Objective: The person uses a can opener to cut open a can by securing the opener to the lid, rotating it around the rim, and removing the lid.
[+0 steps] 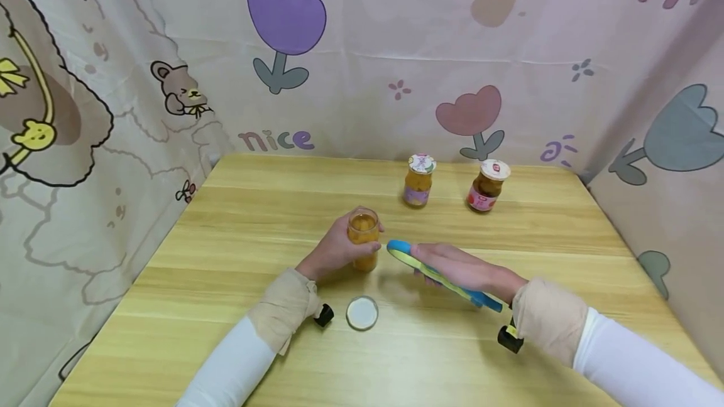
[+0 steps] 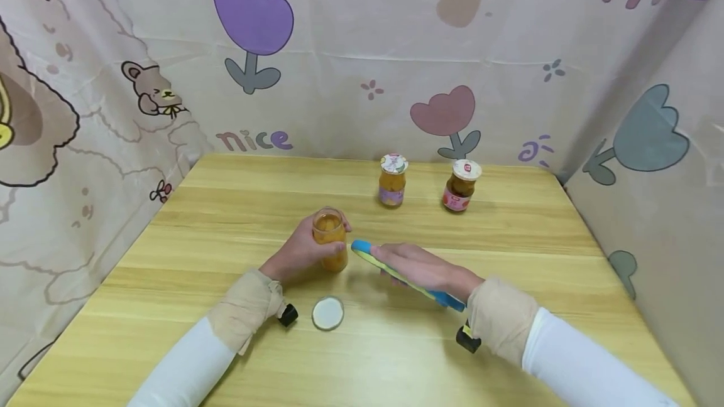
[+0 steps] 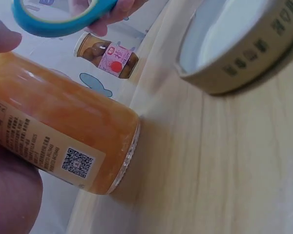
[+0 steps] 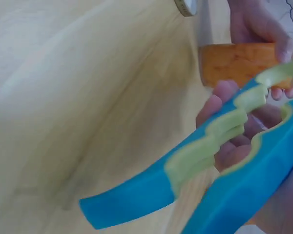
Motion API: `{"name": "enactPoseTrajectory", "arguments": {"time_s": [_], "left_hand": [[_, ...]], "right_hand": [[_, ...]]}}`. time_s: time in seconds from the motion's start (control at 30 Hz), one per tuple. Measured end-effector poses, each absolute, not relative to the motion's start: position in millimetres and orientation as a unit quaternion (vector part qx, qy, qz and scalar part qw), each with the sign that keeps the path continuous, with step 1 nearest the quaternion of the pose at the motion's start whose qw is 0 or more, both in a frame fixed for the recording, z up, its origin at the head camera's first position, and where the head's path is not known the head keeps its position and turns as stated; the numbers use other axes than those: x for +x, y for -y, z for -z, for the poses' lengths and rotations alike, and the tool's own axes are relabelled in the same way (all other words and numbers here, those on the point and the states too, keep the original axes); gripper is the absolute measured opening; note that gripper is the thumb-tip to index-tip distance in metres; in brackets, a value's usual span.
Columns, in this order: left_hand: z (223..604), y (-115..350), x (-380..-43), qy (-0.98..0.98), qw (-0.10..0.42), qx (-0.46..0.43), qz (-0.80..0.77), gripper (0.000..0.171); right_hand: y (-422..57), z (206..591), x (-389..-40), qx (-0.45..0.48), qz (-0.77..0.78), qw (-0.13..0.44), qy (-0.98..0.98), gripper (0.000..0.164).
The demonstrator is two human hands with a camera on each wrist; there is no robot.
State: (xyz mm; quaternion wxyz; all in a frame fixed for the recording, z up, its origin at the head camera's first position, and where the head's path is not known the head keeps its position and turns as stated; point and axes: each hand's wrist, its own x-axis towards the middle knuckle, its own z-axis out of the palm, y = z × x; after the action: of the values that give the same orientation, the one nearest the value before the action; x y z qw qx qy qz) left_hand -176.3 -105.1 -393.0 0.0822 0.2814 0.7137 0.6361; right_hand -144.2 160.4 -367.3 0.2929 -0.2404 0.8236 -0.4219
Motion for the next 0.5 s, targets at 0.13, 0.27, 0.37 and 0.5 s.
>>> {"name": "enactPoseTrajectory", "arguments": {"time_s": [0.13, 0.27, 0.37, 0.5], "left_hand": [[392.1, 105.4, -178.1, -0.718, 0.069, 0.275, -0.636, 0.039], [390.5, 104.9, -180.0, -0.714, 0.061, 0.268, -0.644, 0.038], [389.6, 104.4, -181.7, -0.713, 0.06, 0.267, -0.645, 0.039], [388.8, 104.9, -183.9, -0.715, 0.052, 0.265, -0.645, 0.04]], "right_hand": [[-165.6, 376.3, -141.8, -0.234, 0.422, 0.254, -0.838, 0.059], [-169.9, 378.1, -138.4, -0.176, 0.441, 0.223, -0.852, 0.068], [-174.6, 378.0, -137.3, -0.14, 0.458, 0.205, -0.853, 0.073], [-180.4, 376.6, -138.4, -0.128, 0.462, 0.195, -0.856, 0.072]]}}
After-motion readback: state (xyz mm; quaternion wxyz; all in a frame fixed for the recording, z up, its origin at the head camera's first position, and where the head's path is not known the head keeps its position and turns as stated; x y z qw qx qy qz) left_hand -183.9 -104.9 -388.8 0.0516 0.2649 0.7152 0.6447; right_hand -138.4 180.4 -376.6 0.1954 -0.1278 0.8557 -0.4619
